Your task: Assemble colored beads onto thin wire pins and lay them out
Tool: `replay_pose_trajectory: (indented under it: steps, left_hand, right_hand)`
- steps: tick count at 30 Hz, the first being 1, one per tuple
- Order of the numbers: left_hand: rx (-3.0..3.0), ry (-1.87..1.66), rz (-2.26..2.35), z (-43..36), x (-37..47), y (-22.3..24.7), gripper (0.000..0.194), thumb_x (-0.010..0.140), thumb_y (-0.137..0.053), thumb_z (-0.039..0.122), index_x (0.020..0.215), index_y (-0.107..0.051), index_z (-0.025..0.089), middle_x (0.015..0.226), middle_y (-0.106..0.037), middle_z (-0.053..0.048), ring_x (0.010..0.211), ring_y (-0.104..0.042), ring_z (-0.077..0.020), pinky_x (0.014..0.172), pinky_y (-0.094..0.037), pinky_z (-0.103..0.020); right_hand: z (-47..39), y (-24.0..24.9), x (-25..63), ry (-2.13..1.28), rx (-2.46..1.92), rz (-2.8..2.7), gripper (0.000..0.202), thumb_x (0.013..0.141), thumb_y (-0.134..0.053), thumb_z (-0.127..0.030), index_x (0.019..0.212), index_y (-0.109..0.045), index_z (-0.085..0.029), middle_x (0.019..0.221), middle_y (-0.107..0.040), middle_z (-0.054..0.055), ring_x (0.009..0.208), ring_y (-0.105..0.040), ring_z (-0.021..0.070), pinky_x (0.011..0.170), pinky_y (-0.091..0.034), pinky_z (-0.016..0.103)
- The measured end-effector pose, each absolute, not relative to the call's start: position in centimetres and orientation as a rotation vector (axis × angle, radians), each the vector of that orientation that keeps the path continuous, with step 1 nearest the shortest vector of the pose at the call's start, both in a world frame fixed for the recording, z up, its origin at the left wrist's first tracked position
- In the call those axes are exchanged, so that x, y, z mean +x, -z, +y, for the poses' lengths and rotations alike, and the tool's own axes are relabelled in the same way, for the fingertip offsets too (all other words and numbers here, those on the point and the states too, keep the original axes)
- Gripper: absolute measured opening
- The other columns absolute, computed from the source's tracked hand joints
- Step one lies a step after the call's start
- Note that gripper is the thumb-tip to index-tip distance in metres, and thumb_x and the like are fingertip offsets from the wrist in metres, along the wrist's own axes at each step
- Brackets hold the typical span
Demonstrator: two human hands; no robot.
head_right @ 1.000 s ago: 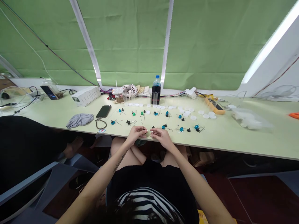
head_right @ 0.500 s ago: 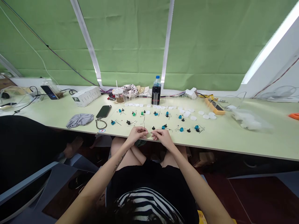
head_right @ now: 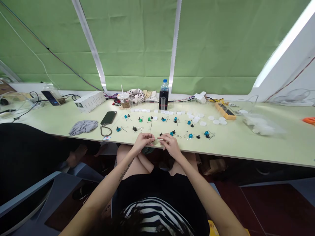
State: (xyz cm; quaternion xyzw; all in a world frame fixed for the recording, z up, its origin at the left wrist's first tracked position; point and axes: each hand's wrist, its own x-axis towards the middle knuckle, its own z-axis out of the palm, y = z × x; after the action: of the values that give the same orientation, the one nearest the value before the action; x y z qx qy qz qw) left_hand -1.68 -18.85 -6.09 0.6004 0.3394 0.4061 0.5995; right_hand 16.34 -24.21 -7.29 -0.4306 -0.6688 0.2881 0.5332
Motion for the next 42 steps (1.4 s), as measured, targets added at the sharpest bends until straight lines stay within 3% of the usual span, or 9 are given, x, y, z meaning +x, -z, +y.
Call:
replay_pose_trajectory:
  steps: [10,19,27,37,42]
  left_hand:
    - [1.401,-0.914,0.783,-19.01,-1.73,5.86,0.032,0.063,-0.073,0.037,0.076,-0.065,0.010,0.068,-0.056,-0.002,0.063,-0.054,-0.0110,0.062,-0.056,-0.029]
    - [1.403,-0.901,0.781,-19.05,-1.75,5.70,0.031,0.062,-0.074,0.037,0.074,-0.066,0.010,0.067,-0.055,-0.002,0.063,-0.053,-0.0112,0.062,-0.055,-0.028]
    - [1.404,-0.912,0.777,-18.91,-1.77,5.92,0.034,0.059,-0.076,0.037,0.075,-0.066,0.009,0.068,-0.058,-0.003,0.063,-0.055,-0.0113,0.063,-0.055,-0.029]
    - [1.405,-0.911,0.783,-18.88,-1.69,6.25,0.034,0.059,-0.077,0.037,0.077,-0.067,0.010,0.067,-0.059,-0.002,0.063,-0.056,-0.0118,0.064,-0.055,-0.029]
    - [1.418,-0.922,0.771,-18.97,-1.60,6.25,0.033,0.060,-0.076,0.037,0.078,-0.067,0.010,0.068,-0.058,-0.002,0.066,-0.057,-0.0124,0.064,-0.055,-0.029]
  right_hand:
    - [-24.30,7.76,16.01,-0.583,-1.093,-1.626,0.032,0.086,-0.051,-0.041,0.112,-0.063,-0.027,0.091,-0.059,0.007,0.063,-0.060,0.0169,0.039,-0.050,0.027]
    - [-24.31,8.23,15.99,-0.488,-1.131,-1.622,0.032,0.088,-0.048,-0.043,0.109,-0.066,-0.026,0.087,-0.061,0.007,0.058,-0.057,0.0166,0.040,-0.048,0.030]
    - [-24.29,7.65,16.15,-0.273,-1.157,-1.759,0.031,0.090,-0.045,-0.041,0.092,-0.071,-0.023,0.067,-0.061,0.005,0.063,-0.056,0.0185,0.065,-0.047,0.033]
    - [-24.25,7.36,16.12,-0.243,-1.180,-1.711,0.031,0.088,-0.047,-0.042,0.092,-0.073,-0.024,0.083,-0.058,0.006,0.067,-0.054,0.0174,0.061,-0.046,0.032]
    - [-24.11,7.33,16.11,-0.336,-1.168,-1.736,0.031,0.089,-0.047,-0.040,0.103,-0.070,-0.024,0.069,-0.061,0.004,0.063,-0.055,0.0181,0.061,-0.045,0.031]
